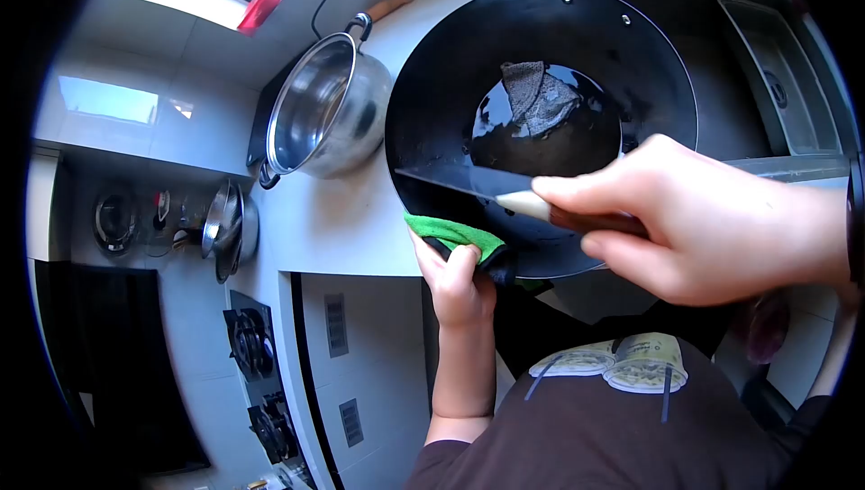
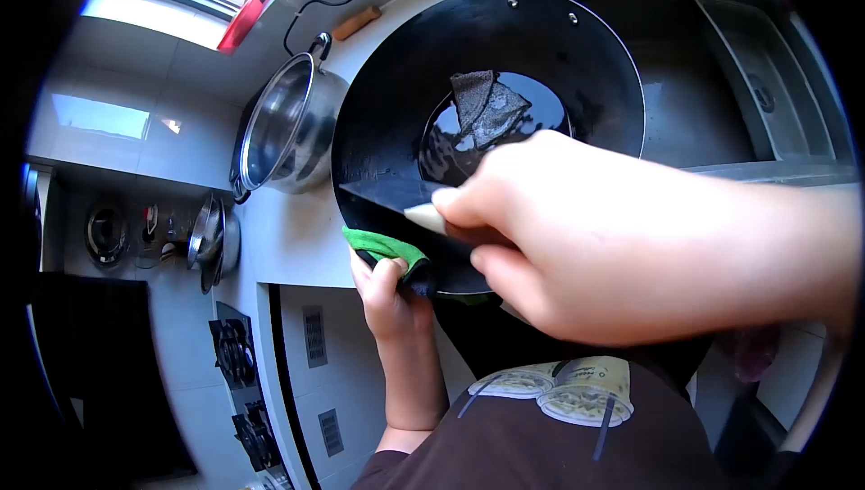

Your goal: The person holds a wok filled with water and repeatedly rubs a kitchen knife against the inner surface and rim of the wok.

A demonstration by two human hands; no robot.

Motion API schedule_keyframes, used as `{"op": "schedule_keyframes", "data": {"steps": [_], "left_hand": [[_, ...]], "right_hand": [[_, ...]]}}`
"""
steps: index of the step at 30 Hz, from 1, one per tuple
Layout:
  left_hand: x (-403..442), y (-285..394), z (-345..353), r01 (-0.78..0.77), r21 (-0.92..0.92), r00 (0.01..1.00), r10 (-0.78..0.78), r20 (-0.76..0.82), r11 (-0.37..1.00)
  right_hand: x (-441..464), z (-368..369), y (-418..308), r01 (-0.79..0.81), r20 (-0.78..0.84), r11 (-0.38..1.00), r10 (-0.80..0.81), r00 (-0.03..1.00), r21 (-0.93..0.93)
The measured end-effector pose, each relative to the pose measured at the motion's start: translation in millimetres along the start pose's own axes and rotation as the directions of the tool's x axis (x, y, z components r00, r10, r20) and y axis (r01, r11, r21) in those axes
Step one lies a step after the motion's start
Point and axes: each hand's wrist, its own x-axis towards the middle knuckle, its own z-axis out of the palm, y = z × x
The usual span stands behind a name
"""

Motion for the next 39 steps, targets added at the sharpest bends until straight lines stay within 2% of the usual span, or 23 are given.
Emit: {"op": "schedule_keyframes", "data": {"steps": [3,4,5,7,8,11,13,15,17,19,22,23,25,29,31,32,33,36,37,38,39], "left_hand": [[2,2,-2,-0.007,0.000,1.000,0.007,0.005,1.000],[2,2,-3,-0.014,-0.003,1.000,0.014,0.004,1.000],[4,1,-3,-0.024,-0.010,1.000,0.024,0.004,1.000],[4,1,-3,0.005,-0.004,1.000,-0.005,0.007,1.000],[5,1,-3,0.004,0.005,1.000,-0.004,0.011,1.000],[4,0,-6,0.040,0.017,0.997,-0.039,-0.060,0.999],[0,-1,-3,0.025,0.017,0.999,-0.024,-0.037,1.000],[-3,0,4,0.014,-0.011,1.000,-0.014,0.005,1.000],[0,0,-2,0.006,-0.009,0.999,-0.006,0.033,1.000],[1,2,-5,0.032,-0.040,0.997,-0.029,0.066,0.999],[4,7,-5,0.040,-0.041,0.995,-0.036,0.093,0.998],[5,8,-5,0.036,-0.045,0.995,-0.031,0.098,0.998],[8,8,-2,0.055,-0.053,0.995,-0.051,0.083,0.997],[15,-1,-11,0.054,-0.096,0.995,-0.045,0.091,0.994],[12,-3,-12,-0.004,-0.092,0.999,0.000,-0.038,0.996],[15,-7,-13,-0.076,-0.109,0.996,0.070,-0.059,0.991],[16,-6,-9,-0.126,-0.111,0.989,0.116,-0.092,0.986],[27,-9,-18,-0.261,-0.121,0.964,0.253,-0.078,0.958],[29,-8,-20,-0.309,-0.136,0.951,0.303,-0.065,0.941],[30,-8,-22,-0.315,-0.185,0.948,0.319,-0.007,0.931],[30,-5,-18,-0.317,-0.173,0.948,0.318,-0.022,0.932]], "right_hand": [[-6,0,-1,0.058,-0.038,0.998,-0.060,0.997,-0.030],[-14,-4,-5,-0.003,0.028,0.998,0.005,1.000,-0.061],[-20,-3,-8,0.042,0.031,0.997,-0.040,0.999,-0.068],[-24,-2,-4,0.034,0.052,0.996,-0.029,0.998,-0.087],[-14,-5,-5,-0.050,0.072,0.998,0.053,0.996,-0.049],[-2,-2,5,0.057,-0.042,0.998,-0.056,0.998,0.018],[-13,4,15,0.120,-0.102,0.993,-0.122,0.987,-0.018],[-28,-3,11,0.093,0.015,0.995,-0.093,0.996,-0.045],[-32,2,11,0.144,-0.012,0.987,-0.145,0.989,-0.066],[-34,3,3,0.090,-0.056,0.995,-0.092,0.994,-0.037],[-31,3,8,0.092,-0.048,0.959,-0.109,0.993,-0.268],[-33,4,8,0.091,-0.052,0.957,-0.109,0.993,-0.275],[-37,5,9,0.080,-0.083,0.899,-0.128,0.988,-0.431],[-40,11,11,0.066,-0.148,0.807,-0.187,0.971,-0.587],[-42,14,11,0.018,-0.185,0.715,-0.205,0.961,-0.699],[-43,14,12,0.036,-0.218,0.686,-0.280,0.935,-0.727],[-41,14,14,0.006,-0.238,0.652,-0.286,0.928,-0.758],[-37,12,15,-0.046,-0.251,0.548,-0.305,0.919,-0.835],[-35,10,13,-0.073,-0.215,0.527,-0.214,0.953,-0.847],[-31,11,13,-0.086,-0.212,0.514,-0.191,0.959,-0.853],[-29,11,14,-0.107,-0.214,0.501,-0.162,0.963,-0.859]]}}
